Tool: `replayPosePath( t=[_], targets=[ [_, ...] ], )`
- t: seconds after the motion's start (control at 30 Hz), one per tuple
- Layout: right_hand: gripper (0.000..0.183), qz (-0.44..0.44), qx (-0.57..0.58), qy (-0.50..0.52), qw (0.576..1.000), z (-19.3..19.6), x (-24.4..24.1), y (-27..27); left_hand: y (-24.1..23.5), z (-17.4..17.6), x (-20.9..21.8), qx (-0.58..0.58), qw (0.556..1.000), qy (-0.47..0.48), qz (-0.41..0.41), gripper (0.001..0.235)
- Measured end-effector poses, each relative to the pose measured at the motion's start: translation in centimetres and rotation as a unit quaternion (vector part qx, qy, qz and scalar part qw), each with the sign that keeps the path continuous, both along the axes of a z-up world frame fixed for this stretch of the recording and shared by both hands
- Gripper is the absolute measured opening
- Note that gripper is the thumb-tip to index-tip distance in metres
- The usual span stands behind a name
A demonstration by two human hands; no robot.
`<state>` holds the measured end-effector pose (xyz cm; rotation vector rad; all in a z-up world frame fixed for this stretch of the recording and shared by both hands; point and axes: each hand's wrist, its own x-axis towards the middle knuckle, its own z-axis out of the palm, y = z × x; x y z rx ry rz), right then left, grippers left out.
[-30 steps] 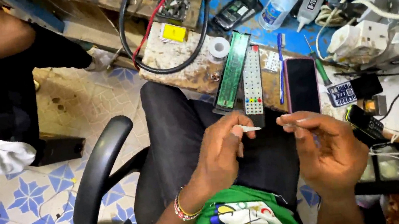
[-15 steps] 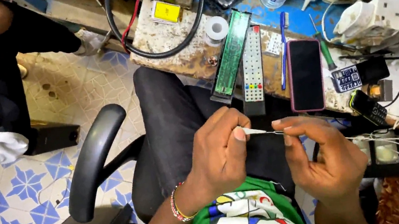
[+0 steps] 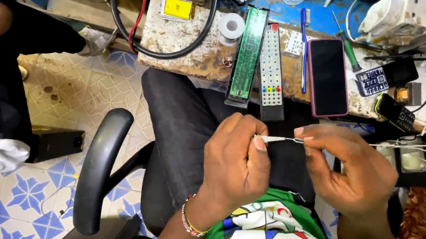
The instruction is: The person holds a disassembled remote control and uses a small metal tool to press and adjust the rubber keypad membrane. They repeatedly test the buttons and reposition the membrane while seated at a cluttered electronics workbench.
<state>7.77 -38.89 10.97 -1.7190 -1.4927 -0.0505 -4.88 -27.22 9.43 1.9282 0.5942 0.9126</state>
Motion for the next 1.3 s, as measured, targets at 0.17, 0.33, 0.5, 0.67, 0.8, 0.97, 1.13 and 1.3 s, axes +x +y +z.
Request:
replayPosePath(
  t=[0.17,0.33,0.5,0.67,0.8,0.97,1.13,1.3],
  targets=[
    [0.009,0.040,0.003,0.022,0.999,-0.6,0.2,-0.6,0.1,0.2,-0.1,-0.007,1.000,-0.010,-0.018,0.055],
    [0.015,0.124,0.026,0.116,0.985,-2.3,1.5,-2.4,0.4,0.2,-0.8,-0.096,0.992,-0.015,-0.085,0.060],
    [0.004,0.032,0.056,0.123,0.990,-1.1,-0.8,-0.9,0.2,0.2,-0.6,-0.058,0.993,-0.031,-0.095,0.060],
    [0.014,0.005,0.015,0.134,0.991,-1.4,-0.3,-0.9,1.2,0.6,-1.1,-0.052,0.993,-0.024,-0.106,0.059],
    [0.044,-0.030,-0.021,0.166,0.986,-2.7,1.6,-0.5,5.4,-1.5,-1.0,-0.051,0.997,0.022,-0.058,0.046],
    [0.023,-0.060,-0.081,0.100,0.990,-3.8,3.3,0.4,15.0,-9.6,2.1,0.152,0.975,0.145,0.077,0.016],
    [0.022,-0.058,-0.145,0.047,0.987,-5.7,5.0,0.9,20.9,-14.2,3.2,0.239,0.930,0.258,0.108,0.022],
    [0.017,-0.141,-0.145,0.031,0.979,-7.6,6.6,1.1,20.0,-13.8,2.6,0.235,0.951,0.175,0.096,0.037]
  ],
)
